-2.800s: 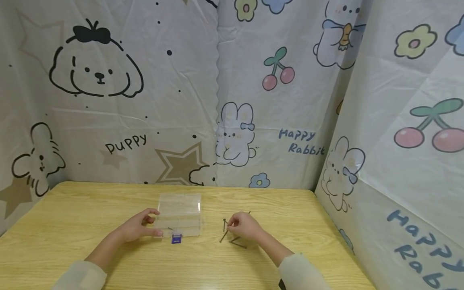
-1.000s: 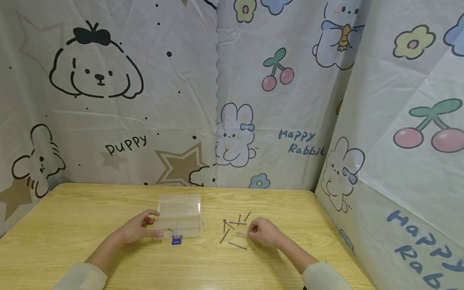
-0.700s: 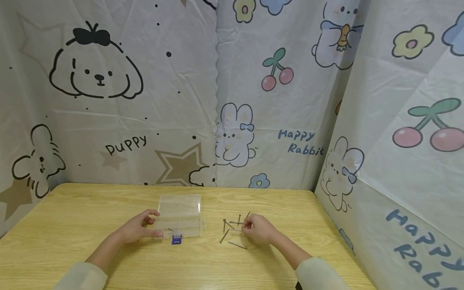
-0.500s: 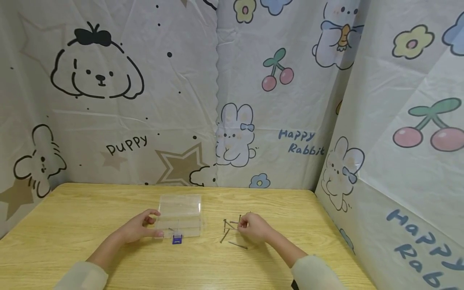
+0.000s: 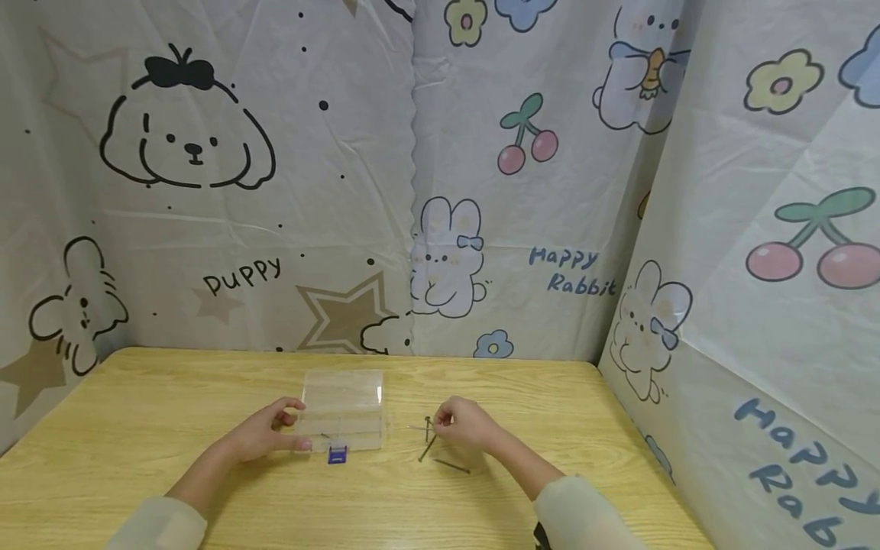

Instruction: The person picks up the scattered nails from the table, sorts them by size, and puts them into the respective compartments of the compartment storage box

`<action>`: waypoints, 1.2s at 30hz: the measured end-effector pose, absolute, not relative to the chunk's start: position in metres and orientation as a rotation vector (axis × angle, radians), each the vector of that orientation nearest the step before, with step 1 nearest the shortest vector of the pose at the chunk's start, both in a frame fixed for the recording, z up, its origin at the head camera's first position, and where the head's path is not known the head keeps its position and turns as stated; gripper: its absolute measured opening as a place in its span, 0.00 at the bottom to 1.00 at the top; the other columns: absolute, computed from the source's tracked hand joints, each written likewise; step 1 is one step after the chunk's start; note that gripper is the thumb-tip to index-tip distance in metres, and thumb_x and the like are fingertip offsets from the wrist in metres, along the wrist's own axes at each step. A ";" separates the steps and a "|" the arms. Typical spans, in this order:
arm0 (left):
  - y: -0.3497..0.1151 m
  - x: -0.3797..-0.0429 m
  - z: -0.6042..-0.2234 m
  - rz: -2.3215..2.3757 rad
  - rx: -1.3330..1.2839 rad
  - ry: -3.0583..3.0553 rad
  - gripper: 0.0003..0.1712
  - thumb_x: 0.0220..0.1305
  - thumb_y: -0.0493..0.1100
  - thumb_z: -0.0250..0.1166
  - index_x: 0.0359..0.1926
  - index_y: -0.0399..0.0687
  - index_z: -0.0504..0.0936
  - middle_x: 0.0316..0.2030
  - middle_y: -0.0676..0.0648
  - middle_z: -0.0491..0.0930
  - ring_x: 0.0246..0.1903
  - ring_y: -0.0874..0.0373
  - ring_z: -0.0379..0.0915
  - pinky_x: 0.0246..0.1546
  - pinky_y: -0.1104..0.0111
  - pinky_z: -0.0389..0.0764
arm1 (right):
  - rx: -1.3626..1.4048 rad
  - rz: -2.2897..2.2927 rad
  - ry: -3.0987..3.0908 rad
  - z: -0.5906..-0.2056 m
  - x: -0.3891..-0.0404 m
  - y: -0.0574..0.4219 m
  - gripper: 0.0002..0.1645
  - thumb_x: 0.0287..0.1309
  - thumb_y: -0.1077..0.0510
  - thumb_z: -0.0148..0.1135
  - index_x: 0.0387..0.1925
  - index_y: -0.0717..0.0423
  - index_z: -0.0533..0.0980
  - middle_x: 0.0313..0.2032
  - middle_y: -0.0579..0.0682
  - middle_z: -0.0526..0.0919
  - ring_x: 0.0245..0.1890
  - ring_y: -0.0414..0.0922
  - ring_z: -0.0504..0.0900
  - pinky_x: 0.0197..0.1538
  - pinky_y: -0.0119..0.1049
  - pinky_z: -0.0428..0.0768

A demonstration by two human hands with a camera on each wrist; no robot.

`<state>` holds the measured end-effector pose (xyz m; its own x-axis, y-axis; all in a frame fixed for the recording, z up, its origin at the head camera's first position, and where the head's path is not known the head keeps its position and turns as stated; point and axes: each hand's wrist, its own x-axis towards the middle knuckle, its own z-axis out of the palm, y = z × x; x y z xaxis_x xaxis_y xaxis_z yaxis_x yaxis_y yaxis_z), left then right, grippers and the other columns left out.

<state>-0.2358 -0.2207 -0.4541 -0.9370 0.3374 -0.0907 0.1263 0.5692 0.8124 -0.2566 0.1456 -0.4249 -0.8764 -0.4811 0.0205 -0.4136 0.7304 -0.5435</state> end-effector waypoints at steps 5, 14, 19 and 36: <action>-0.221 -0.236 -0.455 1.305 0.389 2.569 0.43 0.50 0.52 0.72 0.61 0.39 0.62 0.52 0.34 0.68 0.53 0.43 0.64 0.52 0.49 0.69 | -0.732 -0.834 2.798 -0.422 -0.256 0.138 0.06 0.56 0.61 0.58 0.28 0.57 0.80 0.30 0.45 0.77 0.29 0.38 0.69 0.34 0.31 0.71; -0.222 -0.235 -0.456 1.296 0.383 2.571 0.43 0.50 0.53 0.72 0.61 0.39 0.62 0.53 0.32 0.68 0.55 0.39 0.64 0.54 0.46 0.68 | -0.718 -0.825 2.781 -0.421 -0.259 0.127 0.06 0.59 0.59 0.58 0.29 0.54 0.80 0.30 0.43 0.77 0.27 0.37 0.70 0.34 0.30 0.72; -0.221 -0.236 -0.455 1.298 0.387 2.569 0.43 0.50 0.52 0.72 0.61 0.39 0.62 0.53 0.32 0.68 0.55 0.40 0.64 0.54 0.46 0.68 | -0.725 -0.830 2.769 -0.422 -0.260 0.123 0.06 0.58 0.60 0.58 0.29 0.55 0.80 0.29 0.43 0.78 0.27 0.36 0.70 0.34 0.30 0.72; -0.221 -0.237 -0.455 1.278 0.386 2.582 0.43 0.51 0.53 0.72 0.61 0.39 0.62 0.54 0.32 0.68 0.55 0.39 0.64 0.54 0.46 0.68 | -0.759 -0.826 2.758 -0.424 -0.257 0.102 0.06 0.57 0.60 0.59 0.28 0.54 0.80 0.25 0.40 0.75 0.23 0.34 0.68 0.30 0.27 0.71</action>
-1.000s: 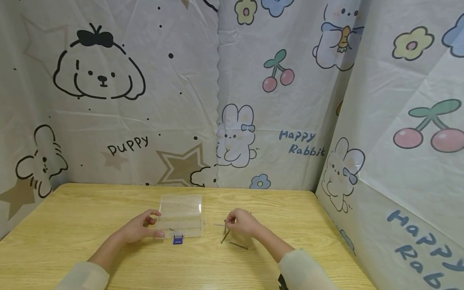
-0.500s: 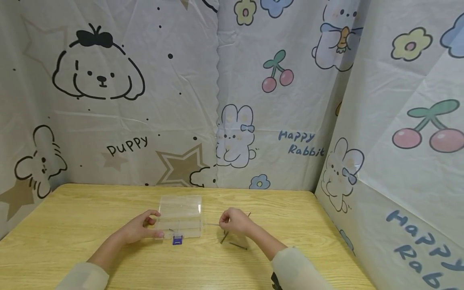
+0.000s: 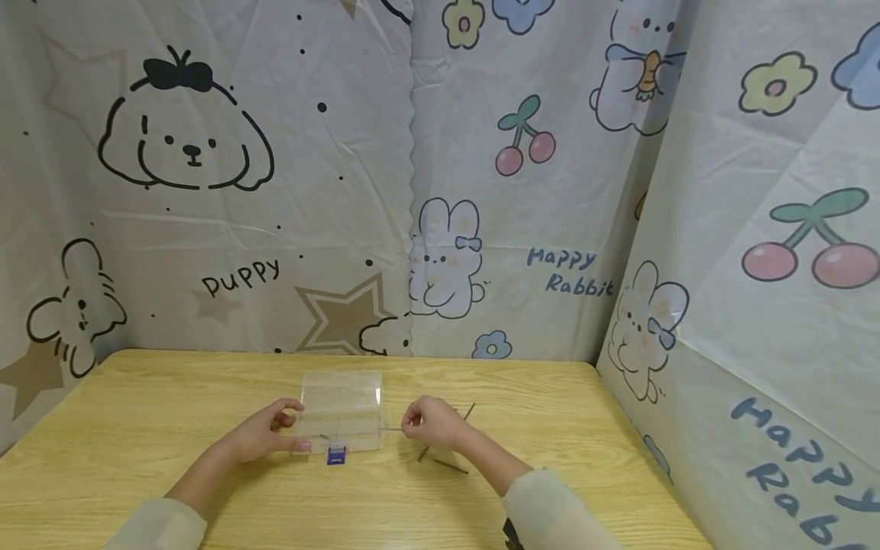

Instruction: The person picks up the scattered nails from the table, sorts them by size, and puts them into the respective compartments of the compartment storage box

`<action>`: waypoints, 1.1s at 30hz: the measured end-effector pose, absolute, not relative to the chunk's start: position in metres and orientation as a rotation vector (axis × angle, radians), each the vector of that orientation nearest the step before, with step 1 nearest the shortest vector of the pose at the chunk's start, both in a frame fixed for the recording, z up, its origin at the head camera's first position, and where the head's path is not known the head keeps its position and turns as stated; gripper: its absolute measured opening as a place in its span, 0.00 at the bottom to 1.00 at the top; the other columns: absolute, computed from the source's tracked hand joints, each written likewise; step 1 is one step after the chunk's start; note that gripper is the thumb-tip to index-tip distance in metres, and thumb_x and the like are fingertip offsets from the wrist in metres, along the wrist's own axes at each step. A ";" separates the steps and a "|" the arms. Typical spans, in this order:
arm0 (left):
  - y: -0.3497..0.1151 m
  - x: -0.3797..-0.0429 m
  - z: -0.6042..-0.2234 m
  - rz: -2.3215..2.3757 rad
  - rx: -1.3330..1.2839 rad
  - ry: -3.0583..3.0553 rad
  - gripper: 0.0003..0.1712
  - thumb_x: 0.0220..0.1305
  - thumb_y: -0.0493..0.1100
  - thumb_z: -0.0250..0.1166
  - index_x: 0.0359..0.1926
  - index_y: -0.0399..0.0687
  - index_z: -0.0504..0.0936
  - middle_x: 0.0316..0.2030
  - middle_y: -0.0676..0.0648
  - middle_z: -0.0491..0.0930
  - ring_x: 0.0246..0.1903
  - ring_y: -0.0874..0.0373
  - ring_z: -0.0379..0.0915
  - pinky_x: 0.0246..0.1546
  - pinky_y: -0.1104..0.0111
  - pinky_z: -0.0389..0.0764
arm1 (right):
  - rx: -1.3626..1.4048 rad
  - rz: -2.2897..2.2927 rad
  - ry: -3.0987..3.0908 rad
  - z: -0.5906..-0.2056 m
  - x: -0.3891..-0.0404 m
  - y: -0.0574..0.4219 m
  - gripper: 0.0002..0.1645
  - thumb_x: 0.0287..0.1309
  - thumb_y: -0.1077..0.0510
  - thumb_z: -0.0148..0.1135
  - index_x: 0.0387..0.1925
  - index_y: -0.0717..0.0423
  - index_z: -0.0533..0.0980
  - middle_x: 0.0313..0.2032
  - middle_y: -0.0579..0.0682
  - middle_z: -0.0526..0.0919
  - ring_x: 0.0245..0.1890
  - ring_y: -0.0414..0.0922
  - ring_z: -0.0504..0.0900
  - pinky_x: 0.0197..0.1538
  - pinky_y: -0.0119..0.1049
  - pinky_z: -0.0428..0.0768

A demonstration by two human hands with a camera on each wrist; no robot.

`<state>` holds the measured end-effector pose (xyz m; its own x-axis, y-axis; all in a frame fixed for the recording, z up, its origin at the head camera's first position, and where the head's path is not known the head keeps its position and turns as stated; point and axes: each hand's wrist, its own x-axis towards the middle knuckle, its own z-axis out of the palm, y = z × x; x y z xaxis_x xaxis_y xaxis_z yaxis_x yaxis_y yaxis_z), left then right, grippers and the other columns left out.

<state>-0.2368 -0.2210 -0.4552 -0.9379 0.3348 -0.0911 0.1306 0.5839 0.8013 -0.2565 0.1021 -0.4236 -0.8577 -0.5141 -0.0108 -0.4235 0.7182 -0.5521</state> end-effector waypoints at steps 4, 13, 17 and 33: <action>-0.221 -0.237 -0.456 1.274 0.379 2.582 0.43 0.51 0.53 0.72 0.61 0.40 0.62 0.53 0.32 0.68 0.55 0.40 0.65 0.53 0.47 0.69 | -0.754 -0.818 2.769 -0.422 -0.256 0.096 0.06 0.58 0.59 0.59 0.27 0.52 0.80 0.27 0.40 0.75 0.26 0.34 0.69 0.33 0.27 0.71; -0.222 -0.237 -0.457 1.275 0.374 2.581 0.43 0.50 0.53 0.72 0.61 0.40 0.62 0.53 0.33 0.68 0.54 0.41 0.65 0.52 0.48 0.70 | -0.799 -0.814 2.776 -0.426 -0.258 0.082 0.05 0.56 0.60 0.60 0.28 0.54 0.81 0.25 0.40 0.75 0.25 0.33 0.69 0.33 0.26 0.71; -0.221 -0.237 -0.456 1.280 0.366 2.585 0.43 0.50 0.53 0.72 0.61 0.40 0.62 0.52 0.33 0.69 0.53 0.41 0.65 0.52 0.48 0.70 | -0.784 -0.813 2.788 -0.427 -0.256 0.076 0.04 0.56 0.60 0.61 0.27 0.54 0.80 0.25 0.40 0.74 0.25 0.33 0.68 0.32 0.26 0.70; -0.221 -0.236 -0.455 1.301 0.379 2.571 0.43 0.50 0.52 0.72 0.61 0.39 0.62 0.53 0.32 0.68 0.54 0.40 0.64 0.52 0.48 0.70 | -0.786 -0.801 2.774 -0.431 -0.254 0.051 0.04 0.55 0.60 0.62 0.29 0.56 0.81 0.24 0.41 0.76 0.23 0.32 0.69 0.30 0.24 0.70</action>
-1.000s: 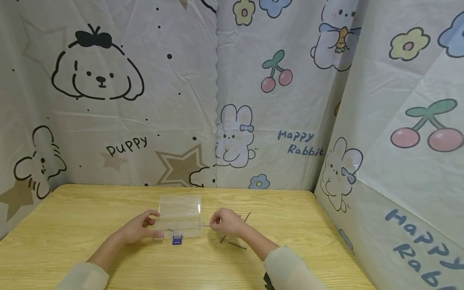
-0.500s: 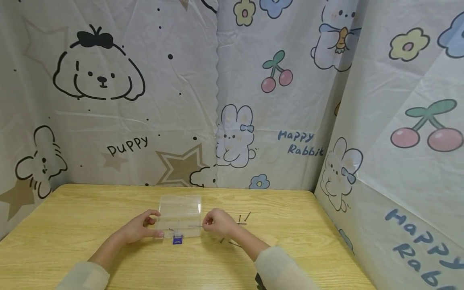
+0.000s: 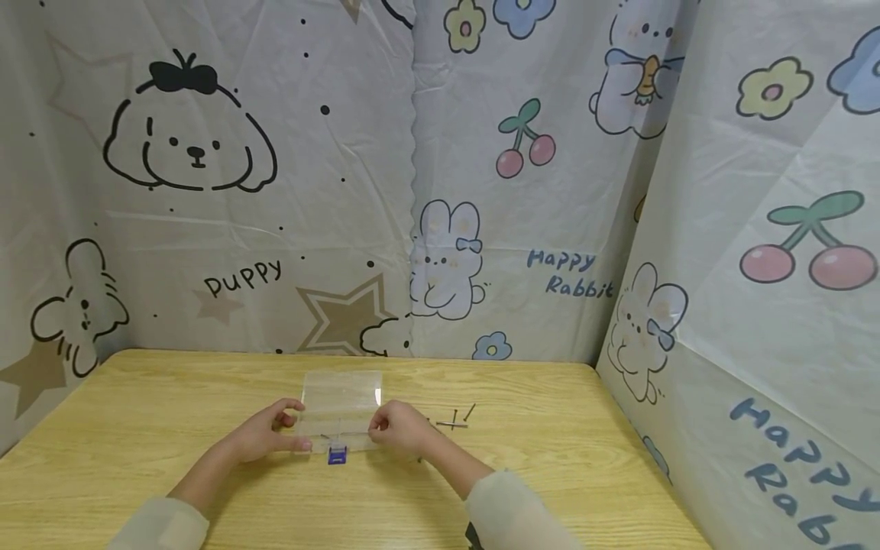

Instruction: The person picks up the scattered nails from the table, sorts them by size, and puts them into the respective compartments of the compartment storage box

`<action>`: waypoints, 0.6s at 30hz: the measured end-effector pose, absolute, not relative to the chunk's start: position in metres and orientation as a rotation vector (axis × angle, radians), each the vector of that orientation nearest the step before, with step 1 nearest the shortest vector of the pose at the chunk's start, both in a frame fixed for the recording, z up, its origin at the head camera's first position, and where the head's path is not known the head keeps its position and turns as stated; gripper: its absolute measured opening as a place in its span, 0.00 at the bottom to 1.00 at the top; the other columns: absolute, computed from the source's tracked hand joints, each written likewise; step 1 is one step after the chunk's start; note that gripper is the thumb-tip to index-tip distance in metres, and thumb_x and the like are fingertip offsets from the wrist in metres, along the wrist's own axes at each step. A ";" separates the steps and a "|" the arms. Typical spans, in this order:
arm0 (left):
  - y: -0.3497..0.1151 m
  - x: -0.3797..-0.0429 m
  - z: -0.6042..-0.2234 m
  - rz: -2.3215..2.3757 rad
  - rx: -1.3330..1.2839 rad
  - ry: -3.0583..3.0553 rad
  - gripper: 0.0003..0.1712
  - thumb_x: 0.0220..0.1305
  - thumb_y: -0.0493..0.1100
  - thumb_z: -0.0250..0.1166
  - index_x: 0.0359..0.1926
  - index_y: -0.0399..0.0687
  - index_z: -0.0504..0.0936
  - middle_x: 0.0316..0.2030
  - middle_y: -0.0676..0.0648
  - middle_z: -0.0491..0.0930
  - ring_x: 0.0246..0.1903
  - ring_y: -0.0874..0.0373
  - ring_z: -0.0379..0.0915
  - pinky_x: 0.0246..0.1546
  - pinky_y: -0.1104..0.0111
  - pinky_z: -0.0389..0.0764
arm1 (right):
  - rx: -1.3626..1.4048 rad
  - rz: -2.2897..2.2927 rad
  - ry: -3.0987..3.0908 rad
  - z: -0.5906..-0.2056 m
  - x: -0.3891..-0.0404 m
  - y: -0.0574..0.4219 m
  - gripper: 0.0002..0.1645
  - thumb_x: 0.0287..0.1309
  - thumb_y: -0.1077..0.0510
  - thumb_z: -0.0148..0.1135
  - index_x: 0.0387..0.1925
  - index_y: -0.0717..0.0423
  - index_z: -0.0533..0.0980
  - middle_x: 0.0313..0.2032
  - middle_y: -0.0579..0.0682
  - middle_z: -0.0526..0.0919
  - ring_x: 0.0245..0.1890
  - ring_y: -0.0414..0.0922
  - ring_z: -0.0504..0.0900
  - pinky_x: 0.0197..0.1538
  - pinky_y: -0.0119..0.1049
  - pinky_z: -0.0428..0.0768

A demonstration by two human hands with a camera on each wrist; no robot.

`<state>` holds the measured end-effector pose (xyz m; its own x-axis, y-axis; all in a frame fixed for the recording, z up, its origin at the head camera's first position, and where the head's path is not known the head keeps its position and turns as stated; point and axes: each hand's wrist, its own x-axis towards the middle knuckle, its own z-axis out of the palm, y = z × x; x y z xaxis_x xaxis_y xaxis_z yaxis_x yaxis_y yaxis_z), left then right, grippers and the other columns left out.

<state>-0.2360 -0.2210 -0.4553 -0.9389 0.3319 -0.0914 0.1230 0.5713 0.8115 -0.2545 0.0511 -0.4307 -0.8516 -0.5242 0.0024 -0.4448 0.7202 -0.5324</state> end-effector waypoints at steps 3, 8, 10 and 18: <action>-0.221 -0.236 -0.455 1.300 0.376 2.569 0.43 0.51 0.52 0.72 0.62 0.39 0.62 0.53 0.33 0.68 0.54 0.41 0.64 0.52 0.48 0.70 | -0.753 -0.787 2.778 -0.433 -0.255 0.048 0.05 0.56 0.59 0.62 0.29 0.55 0.81 0.23 0.40 0.75 0.23 0.32 0.68 0.29 0.24 0.70; -0.221 -0.235 -0.455 1.295 0.378 2.572 0.43 0.51 0.53 0.71 0.62 0.39 0.62 0.53 0.33 0.68 0.54 0.41 0.64 0.52 0.48 0.70 | -0.728 -0.793 2.787 -0.436 -0.256 0.047 0.05 0.56 0.59 0.62 0.29 0.56 0.81 0.21 0.40 0.74 0.21 0.33 0.67 0.28 0.25 0.69; -0.220 -0.235 -0.455 1.295 0.383 2.572 0.43 0.51 0.52 0.71 0.62 0.39 0.62 0.53 0.33 0.67 0.54 0.41 0.64 0.52 0.48 0.70 | -0.724 -0.797 2.792 -0.437 -0.256 0.047 0.05 0.55 0.60 0.62 0.28 0.56 0.81 0.20 0.40 0.73 0.20 0.33 0.67 0.27 0.26 0.68; -0.221 -0.237 -0.456 1.282 0.371 2.583 0.43 0.51 0.53 0.71 0.61 0.39 0.62 0.53 0.33 0.68 0.54 0.40 0.65 0.53 0.46 0.69 | -0.728 -0.798 2.806 -0.440 -0.258 0.048 0.05 0.55 0.59 0.61 0.28 0.55 0.81 0.19 0.39 0.72 0.19 0.33 0.67 0.26 0.25 0.67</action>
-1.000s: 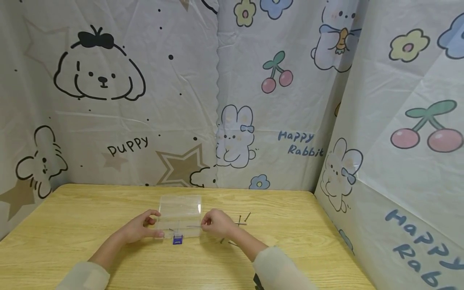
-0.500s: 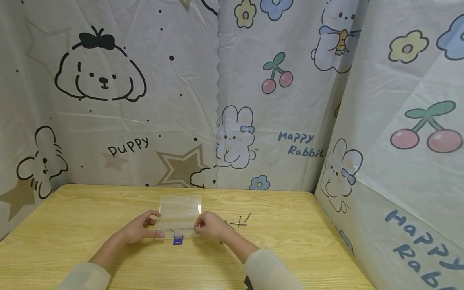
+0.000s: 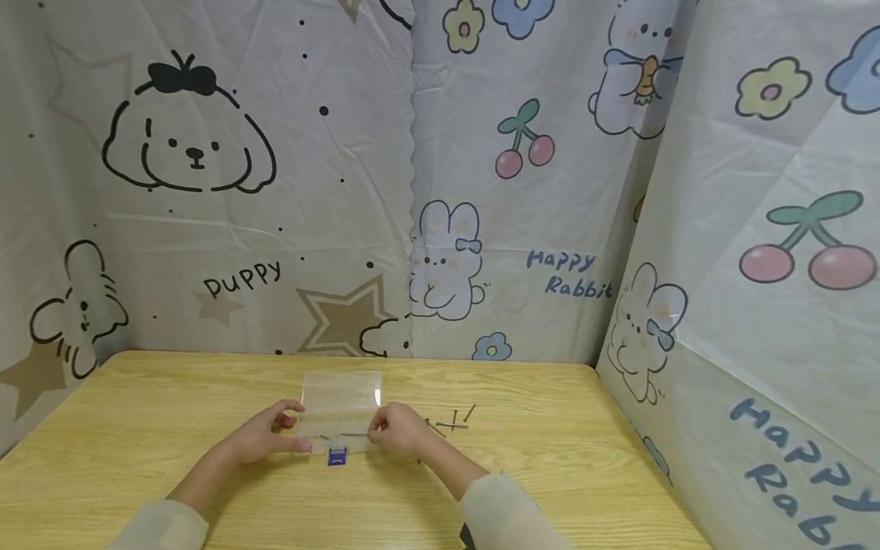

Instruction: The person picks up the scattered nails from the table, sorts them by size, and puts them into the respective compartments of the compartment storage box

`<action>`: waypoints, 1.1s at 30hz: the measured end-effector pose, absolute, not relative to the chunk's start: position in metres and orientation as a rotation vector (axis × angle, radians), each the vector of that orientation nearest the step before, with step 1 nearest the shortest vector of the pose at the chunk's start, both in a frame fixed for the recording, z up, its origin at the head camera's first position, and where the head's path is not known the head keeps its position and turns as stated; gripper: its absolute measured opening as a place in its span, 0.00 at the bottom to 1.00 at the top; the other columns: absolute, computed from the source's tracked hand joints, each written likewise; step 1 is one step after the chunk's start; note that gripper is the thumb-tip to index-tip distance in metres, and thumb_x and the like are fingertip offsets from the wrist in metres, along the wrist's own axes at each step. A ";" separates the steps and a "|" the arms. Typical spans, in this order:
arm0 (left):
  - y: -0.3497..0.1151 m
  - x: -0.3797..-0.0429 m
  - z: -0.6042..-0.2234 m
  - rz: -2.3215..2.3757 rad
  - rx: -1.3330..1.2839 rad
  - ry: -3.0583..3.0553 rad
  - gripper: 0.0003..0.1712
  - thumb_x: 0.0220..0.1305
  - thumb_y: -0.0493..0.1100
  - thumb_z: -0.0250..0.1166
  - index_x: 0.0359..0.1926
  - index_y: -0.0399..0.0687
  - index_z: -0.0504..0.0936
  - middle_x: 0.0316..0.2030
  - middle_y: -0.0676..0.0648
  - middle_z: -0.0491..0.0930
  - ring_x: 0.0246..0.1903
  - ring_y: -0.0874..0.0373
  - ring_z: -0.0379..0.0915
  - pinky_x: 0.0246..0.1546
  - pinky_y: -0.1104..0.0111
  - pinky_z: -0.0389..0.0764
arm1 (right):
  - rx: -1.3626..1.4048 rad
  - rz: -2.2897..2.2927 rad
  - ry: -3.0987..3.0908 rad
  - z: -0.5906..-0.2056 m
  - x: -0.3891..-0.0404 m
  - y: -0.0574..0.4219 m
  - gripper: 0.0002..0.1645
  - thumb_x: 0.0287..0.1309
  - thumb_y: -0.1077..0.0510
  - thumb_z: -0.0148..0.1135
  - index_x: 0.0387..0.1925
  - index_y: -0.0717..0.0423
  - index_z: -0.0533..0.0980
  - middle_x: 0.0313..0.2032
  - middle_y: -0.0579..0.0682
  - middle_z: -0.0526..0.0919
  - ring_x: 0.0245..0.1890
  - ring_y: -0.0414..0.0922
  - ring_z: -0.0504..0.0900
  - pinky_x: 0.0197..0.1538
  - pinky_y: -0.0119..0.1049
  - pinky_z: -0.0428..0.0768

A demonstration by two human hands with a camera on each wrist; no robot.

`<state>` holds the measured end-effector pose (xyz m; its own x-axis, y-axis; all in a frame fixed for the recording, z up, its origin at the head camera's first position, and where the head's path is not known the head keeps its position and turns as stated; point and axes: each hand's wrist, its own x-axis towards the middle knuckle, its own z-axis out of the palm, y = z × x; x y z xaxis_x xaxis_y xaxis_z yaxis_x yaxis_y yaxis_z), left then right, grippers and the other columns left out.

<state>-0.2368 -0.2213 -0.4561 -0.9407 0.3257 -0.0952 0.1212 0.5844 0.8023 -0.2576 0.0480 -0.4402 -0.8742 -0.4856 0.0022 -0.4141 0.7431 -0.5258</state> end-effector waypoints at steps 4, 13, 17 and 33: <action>-0.222 -0.236 -0.457 1.284 0.366 2.583 0.43 0.51 0.53 0.71 0.61 0.39 0.62 0.53 0.33 0.68 0.54 0.40 0.65 0.52 0.47 0.69 | -0.719 -0.817 2.791 -0.441 -0.258 0.047 0.05 0.55 0.59 0.61 0.28 0.55 0.81 0.19 0.40 0.73 0.19 0.33 0.67 0.26 0.25 0.67; -0.221 -0.234 -0.458 1.284 0.344 2.564 0.43 0.52 0.53 0.71 0.62 0.40 0.61 0.55 0.31 0.67 0.56 0.36 0.63 0.52 0.46 0.70 | -0.649 -0.885 2.780 -0.442 -0.255 0.049 0.08 0.58 0.53 0.63 0.29 0.52 0.81 0.20 0.41 0.72 0.20 0.35 0.67 0.23 0.27 0.66; -0.221 -0.233 -0.457 1.284 0.335 2.565 0.44 0.52 0.53 0.71 0.62 0.39 0.61 0.55 0.31 0.67 0.56 0.36 0.63 0.52 0.46 0.69 | -0.687 -0.881 2.790 -0.437 -0.255 0.054 0.07 0.57 0.53 0.63 0.30 0.51 0.81 0.19 0.40 0.71 0.20 0.35 0.66 0.24 0.27 0.66; -0.220 -0.235 -0.454 1.288 0.320 2.559 0.44 0.51 0.53 0.72 0.62 0.40 0.61 0.54 0.32 0.67 0.55 0.38 0.64 0.51 0.49 0.70 | -0.718 -0.858 2.794 -0.433 -0.252 0.101 0.05 0.56 0.55 0.64 0.29 0.52 0.80 0.21 0.40 0.72 0.22 0.34 0.67 0.27 0.28 0.68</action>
